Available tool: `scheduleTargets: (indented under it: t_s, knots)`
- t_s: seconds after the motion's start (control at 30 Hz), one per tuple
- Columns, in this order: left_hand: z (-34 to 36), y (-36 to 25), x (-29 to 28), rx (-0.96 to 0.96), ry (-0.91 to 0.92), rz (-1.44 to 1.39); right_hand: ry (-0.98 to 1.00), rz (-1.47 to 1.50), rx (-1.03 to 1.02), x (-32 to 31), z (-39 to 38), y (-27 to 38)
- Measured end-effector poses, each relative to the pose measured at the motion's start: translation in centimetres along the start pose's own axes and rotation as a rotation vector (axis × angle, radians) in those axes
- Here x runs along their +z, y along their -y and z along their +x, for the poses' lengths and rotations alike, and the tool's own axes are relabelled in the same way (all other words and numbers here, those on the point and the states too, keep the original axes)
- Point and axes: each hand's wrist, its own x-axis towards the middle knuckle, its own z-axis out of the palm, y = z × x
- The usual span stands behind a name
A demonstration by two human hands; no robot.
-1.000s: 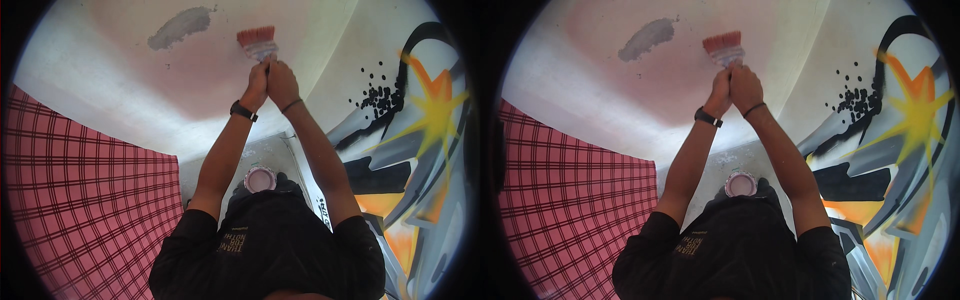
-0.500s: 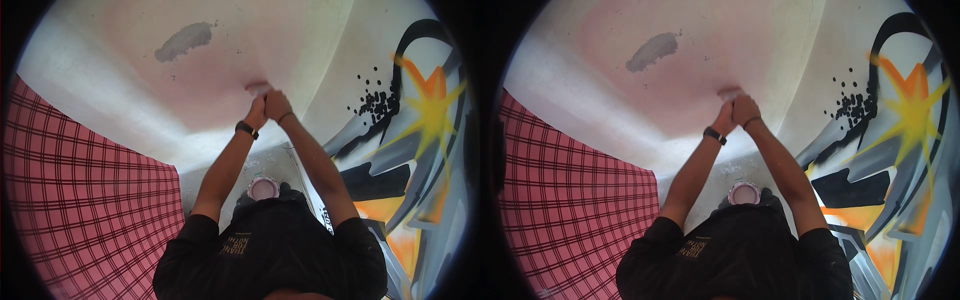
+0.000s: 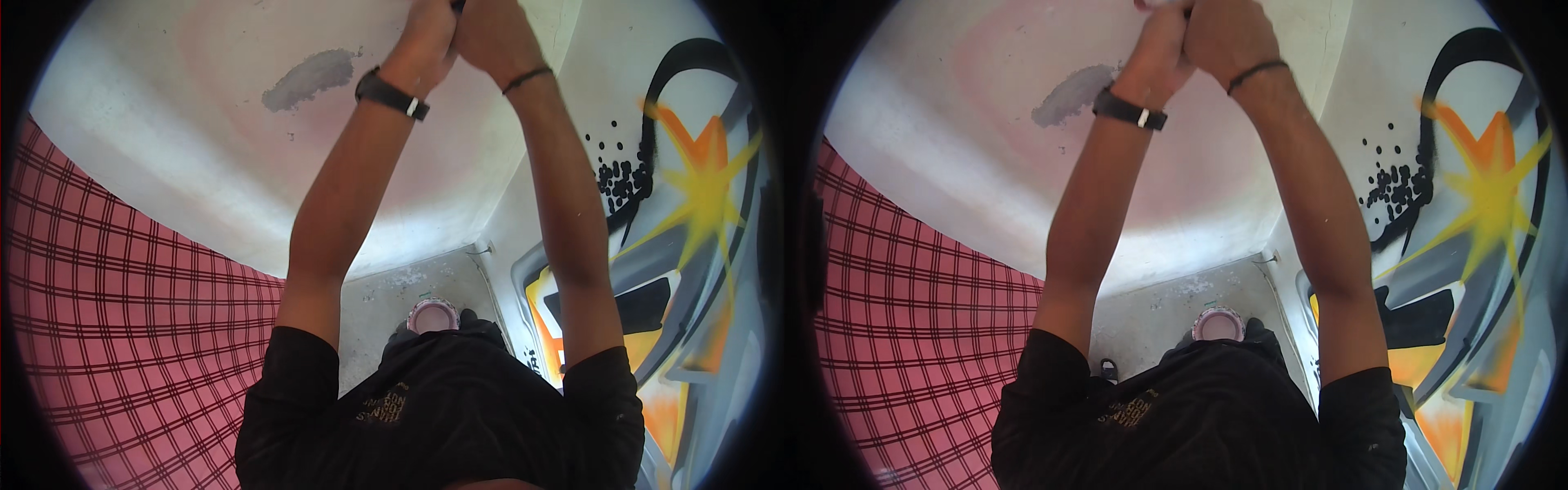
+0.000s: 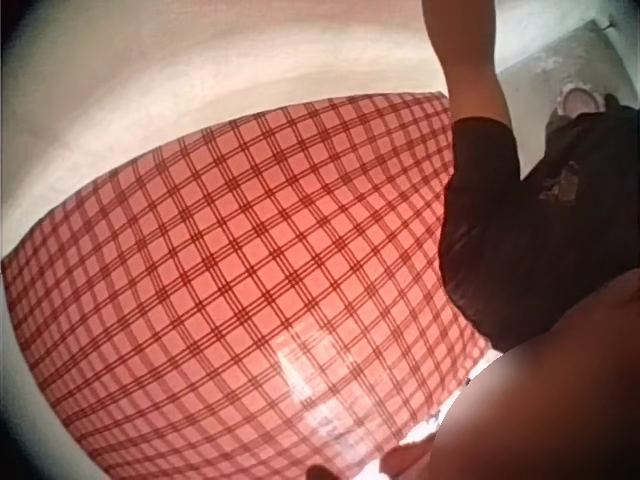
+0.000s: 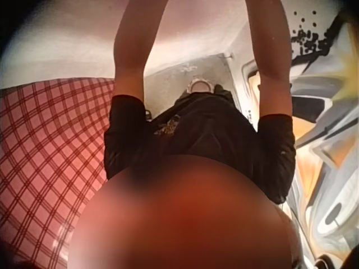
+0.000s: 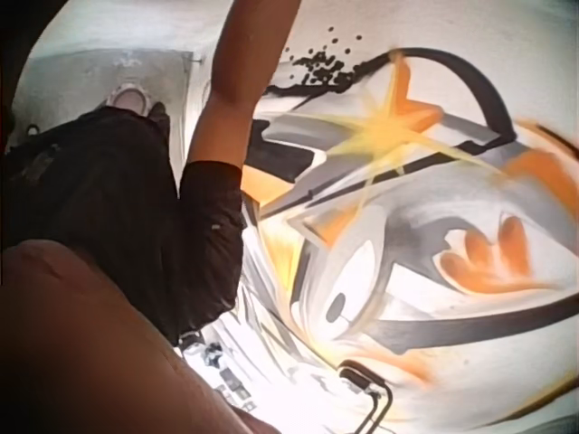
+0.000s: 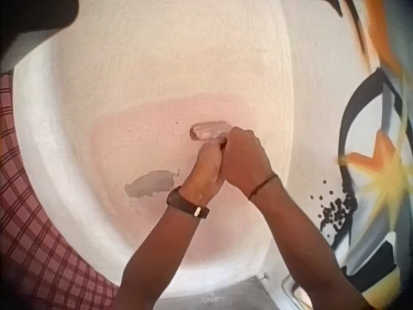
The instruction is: Painting the ceiling with pink paint using a paintbrush.
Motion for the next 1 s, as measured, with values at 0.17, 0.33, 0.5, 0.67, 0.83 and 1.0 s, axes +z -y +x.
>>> scheduleTargets:
  t_s: [0.17,0.33,0.5,0.67,0.83,1.0]
  knots:
    - [2.0,-2.4,0.3,0.055,0.060,0.000,-0.182,0.116,0.049,-4.5,1.1,4.4]
    - [-0.9,4.2,-2.0,0.000,-0.022,-0.051,-0.039,-0.069,0.129,1.6,-4.2,1.3]
    - [-7.4,11.9,-7.0,-0.224,-0.181,-0.259,0.224,-0.092,0.265,7.3,-12.1,2.6]
    - [-12.6,20.4,-10.8,-0.357,-0.214,-0.394,0.441,-0.094,0.344,11.2,-19.1,1.2]
    - [-17.4,28.3,-13.3,-0.554,-0.349,-0.492,0.810,-0.022,0.373,15.4,-25.3,-2.7]
    - [-17.6,30.0,-11.8,-0.739,-0.334,-0.604,0.946,0.073,0.438,17.7,-30.0,-6.0]
